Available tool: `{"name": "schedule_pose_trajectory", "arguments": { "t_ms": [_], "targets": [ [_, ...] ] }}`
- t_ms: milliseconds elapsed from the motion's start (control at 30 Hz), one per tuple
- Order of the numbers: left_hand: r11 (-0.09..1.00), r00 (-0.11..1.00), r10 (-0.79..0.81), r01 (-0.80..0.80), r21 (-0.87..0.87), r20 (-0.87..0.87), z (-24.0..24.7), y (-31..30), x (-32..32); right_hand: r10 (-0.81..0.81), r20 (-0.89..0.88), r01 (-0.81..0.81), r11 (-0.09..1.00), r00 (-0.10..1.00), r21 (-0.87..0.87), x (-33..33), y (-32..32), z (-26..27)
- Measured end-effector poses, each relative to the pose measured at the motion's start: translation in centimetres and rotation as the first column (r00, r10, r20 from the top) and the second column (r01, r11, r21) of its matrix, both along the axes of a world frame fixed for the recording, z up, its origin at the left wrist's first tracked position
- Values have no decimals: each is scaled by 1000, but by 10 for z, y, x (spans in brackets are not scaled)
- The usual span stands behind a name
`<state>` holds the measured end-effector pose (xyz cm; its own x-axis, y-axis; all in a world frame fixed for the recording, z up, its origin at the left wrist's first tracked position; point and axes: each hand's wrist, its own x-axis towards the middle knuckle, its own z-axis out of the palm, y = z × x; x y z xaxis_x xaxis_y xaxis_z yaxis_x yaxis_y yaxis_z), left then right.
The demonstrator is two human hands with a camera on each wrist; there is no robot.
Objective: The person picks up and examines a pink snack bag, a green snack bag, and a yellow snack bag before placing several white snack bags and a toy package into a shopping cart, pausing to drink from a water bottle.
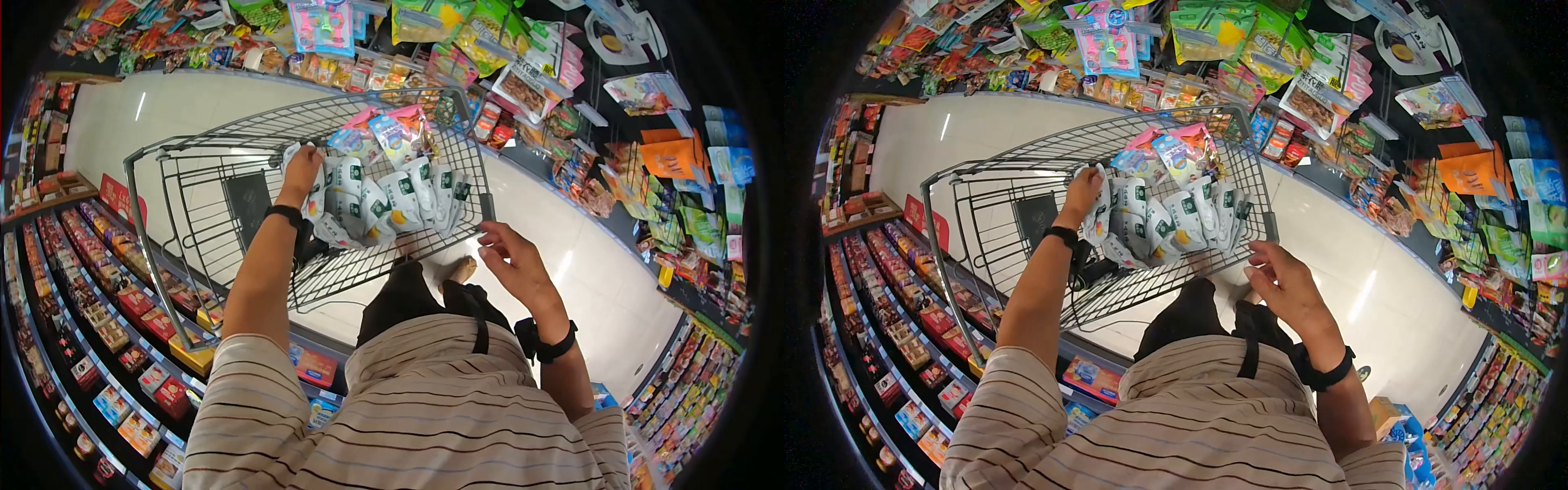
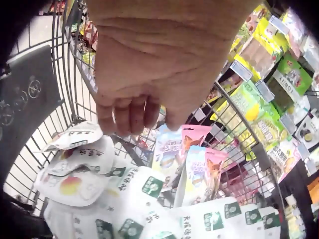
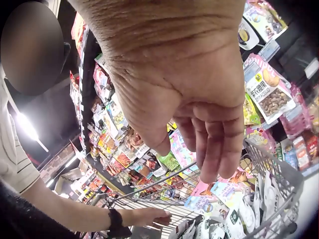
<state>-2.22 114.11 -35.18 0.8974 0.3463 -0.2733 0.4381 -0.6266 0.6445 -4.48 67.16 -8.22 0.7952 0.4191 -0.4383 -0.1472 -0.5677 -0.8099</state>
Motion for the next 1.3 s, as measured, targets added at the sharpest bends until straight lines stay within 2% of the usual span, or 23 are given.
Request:
{"name": "schedule_pose_trajectory", "arguments": {
  "t_ms": [100,200,233,333,467,500,600,700,767,833,867,900,1000,1100,1200,1233,1300],
  "targets": [
    [980,1000,-8,4,199,17,-10,-9,28,-25,-38,24,999,999,-23,-3,-5,2],
    [954,998,-57,49,295,20,-41,-15,50,-66,-36,65,997,997,-38,-9,-12,2],
    [962,999,-15,26,270,-40,-49,-20,56,-78,-40,76,996,996,-47,-10,-15,4],
    [972,990,-31,62,227,-136,-50,-36,64,-120,-44,118,991,992,-59,-16,-27,8],
    [905,968,-164,225,362,-190,-38,-53,64,-161,-48,158,985,986,-66,-25,-41,9],
    [899,969,-131,206,388,-211,-35,-58,65,-165,-51,161,984,985,-73,-26,-43,10],
    [872,975,-152,210,442,-162,-18,-72,60,-158,-44,156,987,986,-42,-31,-52,8],
    [890,974,-217,170,423,67,19,-85,54,-150,-23,150,989,988,-2,-34,-62,6],
    [896,930,-262,136,422,258,51,-87,46,-112,-13,112,994,994,1,-32,-68,7],
    [987,978,-65,33,156,201,111,-100,33,-84,-7,84,996,996,34,-30,-73,10],
    [999,988,26,-30,17,154,150,-113,25,-74,-5,74,995,997,63,-27,-73,12],
    [978,991,100,-82,-190,85,206,-137,14,-63,-2,63,994,998,91,-25,-74,15],
    [817,957,190,-29,-577,221,287,-184,-18,-17,206,-28,976,978,214,-18,-70,16],
    [642,932,262,25,-766,250,352,-241,-43,80,433,-157,977,898,144,-11,-55,53],
    [516,923,275,95,-851,270,383,-301,-61,42,463,-174,953,886,246,-20,-50,72],
    [464,925,247,150,-873,289,390,-321,-64,-15,545,-145,958,838,249,-25,-52,71],
    [412,908,208,255,-875,363,406,-367,-68,-134,495,-78,920,858,384,-25,-73,62]
  ]
}}
